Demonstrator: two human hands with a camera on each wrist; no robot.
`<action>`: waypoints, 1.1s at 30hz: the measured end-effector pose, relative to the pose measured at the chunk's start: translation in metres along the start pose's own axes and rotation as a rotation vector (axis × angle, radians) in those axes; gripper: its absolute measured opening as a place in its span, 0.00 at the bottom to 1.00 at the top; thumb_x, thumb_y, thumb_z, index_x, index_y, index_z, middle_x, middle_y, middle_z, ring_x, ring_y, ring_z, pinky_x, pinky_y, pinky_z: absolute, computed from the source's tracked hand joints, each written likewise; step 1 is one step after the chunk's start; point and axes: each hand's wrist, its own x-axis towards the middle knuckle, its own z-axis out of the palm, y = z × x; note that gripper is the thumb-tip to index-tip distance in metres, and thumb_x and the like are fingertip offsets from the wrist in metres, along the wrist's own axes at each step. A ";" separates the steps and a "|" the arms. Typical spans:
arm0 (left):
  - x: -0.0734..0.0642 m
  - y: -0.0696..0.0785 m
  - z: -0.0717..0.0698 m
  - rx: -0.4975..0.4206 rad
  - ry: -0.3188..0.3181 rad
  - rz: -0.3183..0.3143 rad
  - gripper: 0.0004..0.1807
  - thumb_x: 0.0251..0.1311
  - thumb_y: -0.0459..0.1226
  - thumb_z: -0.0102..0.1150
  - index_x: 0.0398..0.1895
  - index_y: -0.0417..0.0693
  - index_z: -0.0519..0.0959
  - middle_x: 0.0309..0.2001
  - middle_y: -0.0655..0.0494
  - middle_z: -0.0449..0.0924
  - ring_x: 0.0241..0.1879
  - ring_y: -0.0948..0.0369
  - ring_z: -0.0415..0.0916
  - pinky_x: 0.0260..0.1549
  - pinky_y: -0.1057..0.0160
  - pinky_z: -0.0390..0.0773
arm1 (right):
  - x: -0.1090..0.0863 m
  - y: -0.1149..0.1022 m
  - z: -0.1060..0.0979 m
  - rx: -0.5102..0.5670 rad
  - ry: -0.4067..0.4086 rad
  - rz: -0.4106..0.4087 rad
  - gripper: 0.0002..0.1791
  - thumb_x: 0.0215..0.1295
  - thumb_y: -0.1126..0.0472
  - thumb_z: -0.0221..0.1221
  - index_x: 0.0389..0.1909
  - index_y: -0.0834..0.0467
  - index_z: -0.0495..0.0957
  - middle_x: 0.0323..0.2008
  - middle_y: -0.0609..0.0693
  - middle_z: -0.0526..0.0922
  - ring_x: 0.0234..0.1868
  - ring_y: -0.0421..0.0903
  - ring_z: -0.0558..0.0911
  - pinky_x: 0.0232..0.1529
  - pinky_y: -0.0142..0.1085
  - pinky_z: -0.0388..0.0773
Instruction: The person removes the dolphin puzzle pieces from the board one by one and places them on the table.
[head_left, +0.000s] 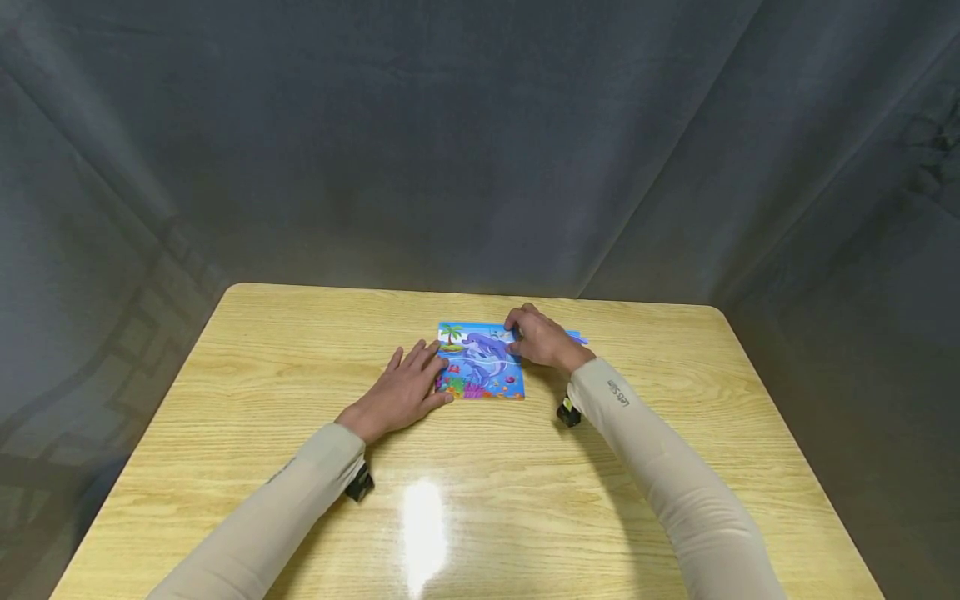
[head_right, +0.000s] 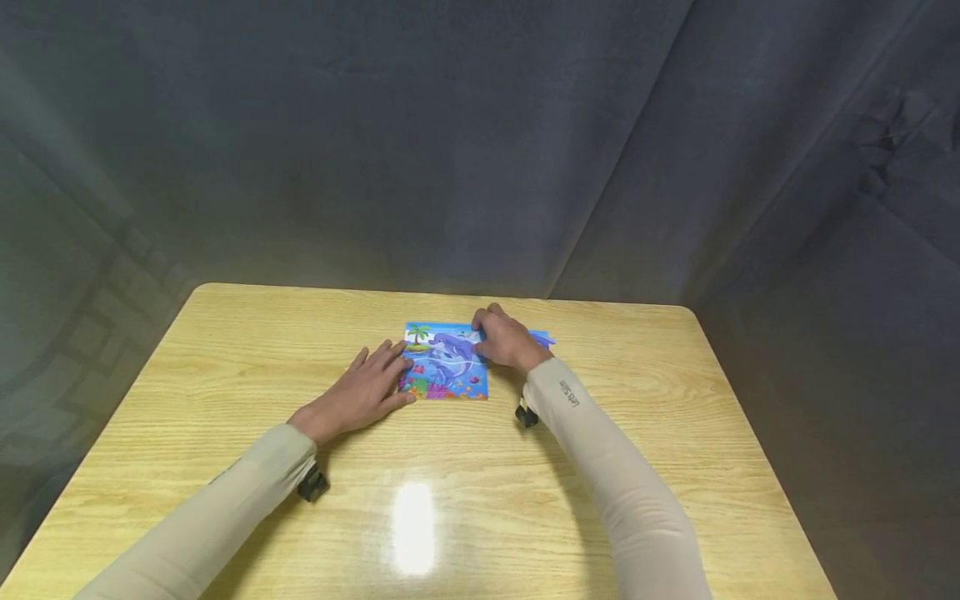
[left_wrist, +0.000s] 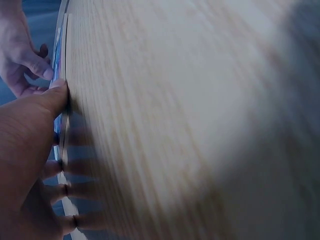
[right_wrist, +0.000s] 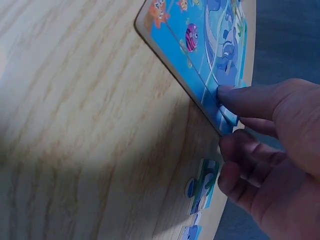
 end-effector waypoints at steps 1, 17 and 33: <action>0.000 0.000 0.000 0.000 -0.002 0.000 0.36 0.79 0.58 0.53 0.79 0.47 0.67 0.87 0.40 0.49 0.87 0.38 0.44 0.82 0.28 0.46 | 0.000 0.000 0.000 -0.004 0.006 -0.002 0.19 0.73 0.59 0.68 0.60 0.61 0.78 0.59 0.56 0.77 0.54 0.52 0.77 0.63 0.51 0.80; 0.000 -0.001 0.001 -0.002 0.000 0.003 0.36 0.79 0.58 0.53 0.80 0.47 0.66 0.87 0.40 0.49 0.87 0.38 0.44 0.82 0.28 0.46 | -0.002 0.004 -0.003 0.038 0.080 -0.074 0.14 0.75 0.62 0.65 0.56 0.62 0.83 0.51 0.57 0.80 0.46 0.50 0.78 0.53 0.46 0.80; 0.002 -0.002 -0.001 0.010 -0.015 -0.003 0.36 0.79 0.58 0.52 0.79 0.47 0.67 0.87 0.40 0.49 0.87 0.38 0.43 0.82 0.28 0.45 | -0.011 0.015 -0.017 0.232 0.138 -0.048 0.09 0.82 0.62 0.56 0.50 0.60 0.83 0.44 0.61 0.87 0.25 0.44 0.75 0.27 0.35 0.71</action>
